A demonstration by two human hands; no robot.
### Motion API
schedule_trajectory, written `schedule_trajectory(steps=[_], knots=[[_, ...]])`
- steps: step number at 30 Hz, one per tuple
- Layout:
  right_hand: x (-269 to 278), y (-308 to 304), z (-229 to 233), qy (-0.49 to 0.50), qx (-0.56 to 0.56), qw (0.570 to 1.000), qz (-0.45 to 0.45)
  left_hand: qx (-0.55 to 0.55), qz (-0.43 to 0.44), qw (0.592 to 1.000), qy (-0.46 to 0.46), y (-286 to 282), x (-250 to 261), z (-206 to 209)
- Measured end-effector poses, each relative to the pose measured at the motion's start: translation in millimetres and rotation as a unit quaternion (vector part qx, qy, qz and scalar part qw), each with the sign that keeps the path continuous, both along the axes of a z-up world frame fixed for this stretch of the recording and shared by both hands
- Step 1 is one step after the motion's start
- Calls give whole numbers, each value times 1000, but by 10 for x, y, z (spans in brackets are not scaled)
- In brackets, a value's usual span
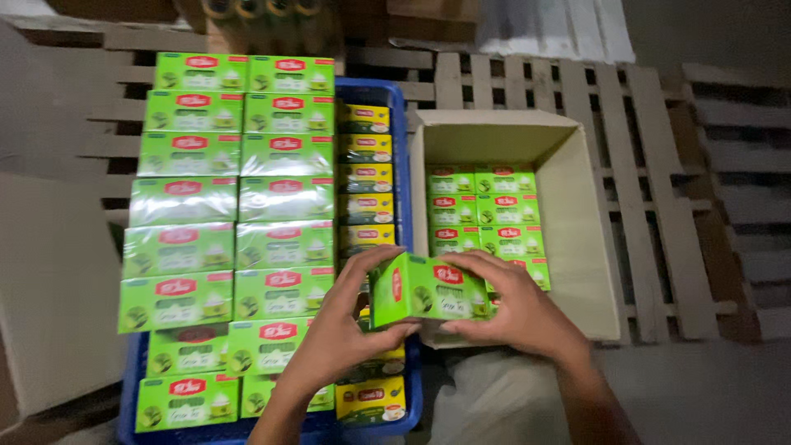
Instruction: The person is packing small green tea boxes from a blue crate into a larger cardboard box. They repeatedly pick up individual boxes and place them neatly inside the larger box.
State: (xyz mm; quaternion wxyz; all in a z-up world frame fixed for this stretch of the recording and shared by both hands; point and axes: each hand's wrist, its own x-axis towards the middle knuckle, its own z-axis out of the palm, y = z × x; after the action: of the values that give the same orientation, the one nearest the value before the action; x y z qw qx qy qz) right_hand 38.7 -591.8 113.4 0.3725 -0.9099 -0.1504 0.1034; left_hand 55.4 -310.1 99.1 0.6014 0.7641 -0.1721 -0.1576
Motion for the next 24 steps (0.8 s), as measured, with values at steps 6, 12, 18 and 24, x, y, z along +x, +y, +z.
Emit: schedule_trajectory(steps=[6,12,18,24], knots=[[21,-954,-715,115,149,961,-204,-101,34,994,12,-433,-135,-414],[195,-1393,-678,177,-90,967,-159,-22,-168,979,-115,-555,-282,-565],[196,-1567,-1018,301,-153,940,-51,22,-201,968,-150,-626,-330,-619],[106,-1654,-1296,260,-166,951,35,26,-185,974,-126,-625,-377,-673]])
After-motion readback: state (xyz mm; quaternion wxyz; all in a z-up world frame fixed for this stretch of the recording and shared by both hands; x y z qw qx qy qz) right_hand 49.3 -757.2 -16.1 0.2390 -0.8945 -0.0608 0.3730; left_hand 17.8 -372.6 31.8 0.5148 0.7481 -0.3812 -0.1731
